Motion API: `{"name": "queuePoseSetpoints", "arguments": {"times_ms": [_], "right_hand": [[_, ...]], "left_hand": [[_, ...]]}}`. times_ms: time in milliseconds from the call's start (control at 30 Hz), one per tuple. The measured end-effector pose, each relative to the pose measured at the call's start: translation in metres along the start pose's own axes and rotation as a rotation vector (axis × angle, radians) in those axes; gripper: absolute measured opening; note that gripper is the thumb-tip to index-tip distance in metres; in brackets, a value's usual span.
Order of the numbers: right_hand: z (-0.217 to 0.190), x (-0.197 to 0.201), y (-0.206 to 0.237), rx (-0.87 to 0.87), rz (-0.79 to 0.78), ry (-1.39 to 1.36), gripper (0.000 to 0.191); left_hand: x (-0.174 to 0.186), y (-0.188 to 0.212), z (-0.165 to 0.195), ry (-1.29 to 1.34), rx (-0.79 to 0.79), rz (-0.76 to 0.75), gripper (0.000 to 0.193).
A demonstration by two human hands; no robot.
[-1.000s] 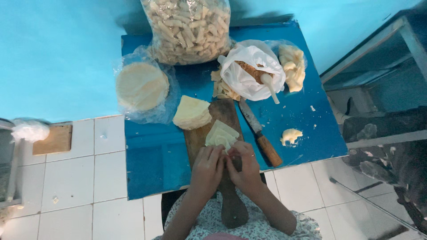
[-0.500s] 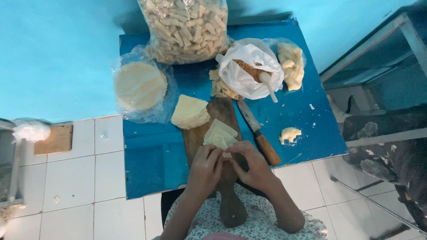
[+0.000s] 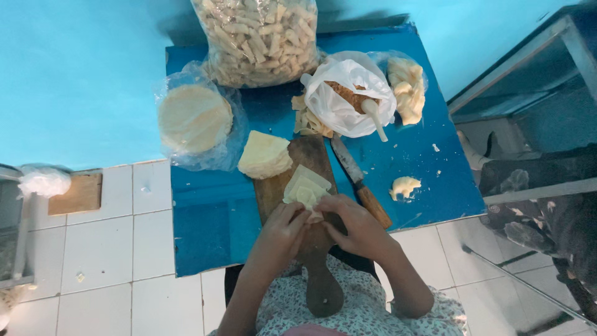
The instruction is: The person takes thin square wrappers one at a time, stacks them on a wooden board, and spoons brown filling from a plastic bag onto a wrapper. They fold the wrapper over the filling by hand and set the folded piece aside, repeating the cycle.
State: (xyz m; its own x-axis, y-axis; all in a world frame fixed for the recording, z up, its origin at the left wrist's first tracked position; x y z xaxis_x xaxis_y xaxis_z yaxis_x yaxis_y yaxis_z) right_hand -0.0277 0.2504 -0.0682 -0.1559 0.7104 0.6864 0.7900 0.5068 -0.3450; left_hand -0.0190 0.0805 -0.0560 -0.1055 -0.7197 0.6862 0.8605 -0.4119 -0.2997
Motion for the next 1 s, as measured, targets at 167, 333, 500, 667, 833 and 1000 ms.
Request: {"name": "queuePoseSetpoints", "arguments": {"times_ms": [167,333,500,667,833,1000], "right_hand": [[0.011,0.003,-0.002,-0.01,-0.021,-0.049,0.051],[0.013,0.006,-0.004,0.031,-0.01,-0.097,0.049],[0.003,0.004,-0.004,0.145,0.058,0.021,0.045],[-0.004,-0.001,-0.006,0.286,0.126,0.181,0.038],[-0.008,-0.005,-0.006,0.356,0.141,0.229,0.039],[-0.009,-0.006,-0.005,0.348,0.126,0.243,0.039]], "left_hand": [[-0.005,-0.003,-0.009,-0.018,-0.031,-0.013,0.031],[-0.006,-0.004,-0.014,0.019,0.016,0.027,0.021],[-0.003,-0.006,-0.015,0.125,0.096,0.114,0.012],[-0.003,-0.007,-0.021,0.2,0.18,0.109,0.009],[-0.006,-0.004,-0.016,0.116,0.1,0.084,0.018],[-0.013,0.0,-0.012,-0.079,-0.026,0.123,0.024]]}}
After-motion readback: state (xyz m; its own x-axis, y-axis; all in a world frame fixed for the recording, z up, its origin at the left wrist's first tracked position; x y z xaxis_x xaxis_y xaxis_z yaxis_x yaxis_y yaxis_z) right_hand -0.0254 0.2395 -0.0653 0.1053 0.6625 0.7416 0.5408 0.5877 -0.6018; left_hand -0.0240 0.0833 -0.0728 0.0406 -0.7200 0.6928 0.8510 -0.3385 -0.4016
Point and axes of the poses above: each hand's wrist, its own y-axis away from the middle knuckle, its own x-axis out of the back of the hand, z = x × y, the point moved 6 cm from there along -y, towards the middle knuckle, and after that the axes turned 4 degrees about x, right-handed, at the moved point
